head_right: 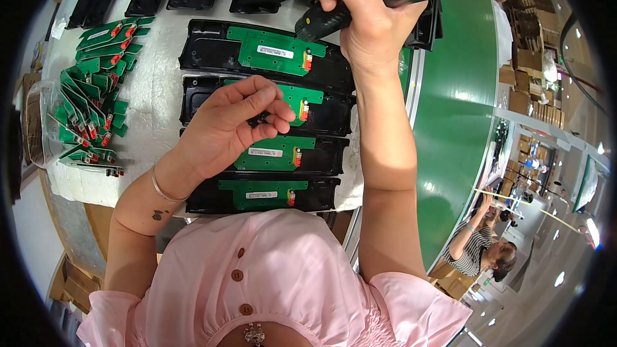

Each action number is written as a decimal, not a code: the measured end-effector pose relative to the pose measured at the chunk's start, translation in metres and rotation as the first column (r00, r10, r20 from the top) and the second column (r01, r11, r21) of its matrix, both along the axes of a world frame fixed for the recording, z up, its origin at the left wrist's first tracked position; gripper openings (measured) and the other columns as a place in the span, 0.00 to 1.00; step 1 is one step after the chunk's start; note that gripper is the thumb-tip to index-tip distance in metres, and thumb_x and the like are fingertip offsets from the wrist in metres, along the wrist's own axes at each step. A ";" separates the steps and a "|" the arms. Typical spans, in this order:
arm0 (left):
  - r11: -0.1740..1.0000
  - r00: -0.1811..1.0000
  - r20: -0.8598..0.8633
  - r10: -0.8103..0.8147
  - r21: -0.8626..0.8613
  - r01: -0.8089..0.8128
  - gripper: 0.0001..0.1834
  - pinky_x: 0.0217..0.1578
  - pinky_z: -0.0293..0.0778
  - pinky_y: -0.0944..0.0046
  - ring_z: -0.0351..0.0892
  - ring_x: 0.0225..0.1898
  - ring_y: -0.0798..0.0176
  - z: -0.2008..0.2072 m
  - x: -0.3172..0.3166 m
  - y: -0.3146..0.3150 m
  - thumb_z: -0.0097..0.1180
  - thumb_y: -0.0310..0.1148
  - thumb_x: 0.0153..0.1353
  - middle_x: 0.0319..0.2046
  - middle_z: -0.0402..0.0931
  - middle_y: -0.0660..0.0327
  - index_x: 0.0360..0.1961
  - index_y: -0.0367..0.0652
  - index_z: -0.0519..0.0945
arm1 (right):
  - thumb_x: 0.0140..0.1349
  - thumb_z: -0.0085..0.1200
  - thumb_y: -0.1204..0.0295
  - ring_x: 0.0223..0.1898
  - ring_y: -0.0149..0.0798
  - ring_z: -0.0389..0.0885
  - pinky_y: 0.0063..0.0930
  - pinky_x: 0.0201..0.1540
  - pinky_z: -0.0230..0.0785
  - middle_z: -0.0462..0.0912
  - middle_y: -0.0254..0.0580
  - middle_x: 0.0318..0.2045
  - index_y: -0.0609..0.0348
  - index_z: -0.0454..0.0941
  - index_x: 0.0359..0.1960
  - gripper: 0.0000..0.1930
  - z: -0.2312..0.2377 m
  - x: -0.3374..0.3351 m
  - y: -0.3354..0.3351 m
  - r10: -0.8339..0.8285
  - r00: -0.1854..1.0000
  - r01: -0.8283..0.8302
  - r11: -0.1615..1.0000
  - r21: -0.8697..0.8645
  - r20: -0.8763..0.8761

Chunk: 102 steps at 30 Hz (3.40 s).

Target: Assemble circuit boards into plastic housings and secure them using an electric screwdriver.

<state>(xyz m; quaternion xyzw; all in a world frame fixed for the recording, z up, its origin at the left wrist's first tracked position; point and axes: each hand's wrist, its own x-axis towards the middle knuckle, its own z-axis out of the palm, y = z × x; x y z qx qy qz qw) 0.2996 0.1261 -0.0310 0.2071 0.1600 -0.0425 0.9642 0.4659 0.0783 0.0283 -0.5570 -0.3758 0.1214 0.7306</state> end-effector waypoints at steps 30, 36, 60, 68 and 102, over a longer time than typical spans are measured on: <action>0.943 0.992 -0.125 -0.013 -0.332 -0.029 0.18 0.44 0.72 0.69 0.70 0.46 0.58 0.006 0.003 -0.004 0.39 0.36 0.62 0.44 0.69 0.50 0.44 0.30 0.69 | 0.44 0.39 0.77 0.14 0.31 0.58 0.31 0.25 0.56 0.59 0.34 0.13 0.60 0.68 0.36 0.14 0.025 -0.021 -0.045 0.130 0.985 -0.152 0.963 0.221 0.113; 0.994 0.997 -0.002 -0.081 -0.072 0.081 0.16 0.43 0.73 0.67 0.74 0.42 0.58 0.001 0.004 -0.007 0.37 0.32 0.62 0.41 0.72 0.49 0.47 0.31 0.67 | 0.43 0.40 0.79 0.15 0.33 0.60 0.32 0.27 0.59 0.62 0.37 0.14 0.62 0.66 0.32 0.10 0.002 0.014 -0.051 -0.107 0.994 0.105 0.990 0.090 0.010; 0.979 0.978 -0.162 0.129 -0.135 -0.151 0.09 0.34 0.75 0.76 0.75 0.33 0.70 -0.002 -0.001 -0.002 0.49 0.27 0.57 0.32 0.74 0.60 0.39 0.37 0.73 | 0.42 0.43 0.82 0.15 0.30 0.61 0.27 0.25 0.58 0.63 0.33 0.14 0.59 0.67 0.33 0.13 0.019 -0.002 -0.042 0.067 0.998 -0.065 0.983 0.174 -0.006; 0.956 0.993 0.000 0.122 -0.267 -0.118 0.09 0.33 0.73 0.78 0.73 0.31 0.74 -0.004 -0.003 0.001 0.50 0.32 0.57 0.29 0.73 0.64 0.34 0.38 0.74 | 0.38 0.43 0.74 0.18 0.23 0.66 0.17 0.27 0.57 0.68 0.22 0.15 0.54 0.65 0.38 0.19 0.072 -0.049 -0.063 0.488 0.867 -0.495 0.866 0.066 0.097; 0.987 0.994 -0.030 0.100 -0.122 -0.103 0.10 0.34 0.71 0.78 0.73 0.32 0.75 0.002 0.000 0.010 0.50 0.29 0.56 0.31 0.74 0.65 0.39 0.38 0.74 | 0.43 0.46 0.78 0.11 0.32 0.62 0.24 0.18 0.59 0.66 0.39 0.13 0.62 0.62 0.29 0.10 -0.016 -0.002 0.049 0.388 0.918 -0.336 0.873 0.354 -0.085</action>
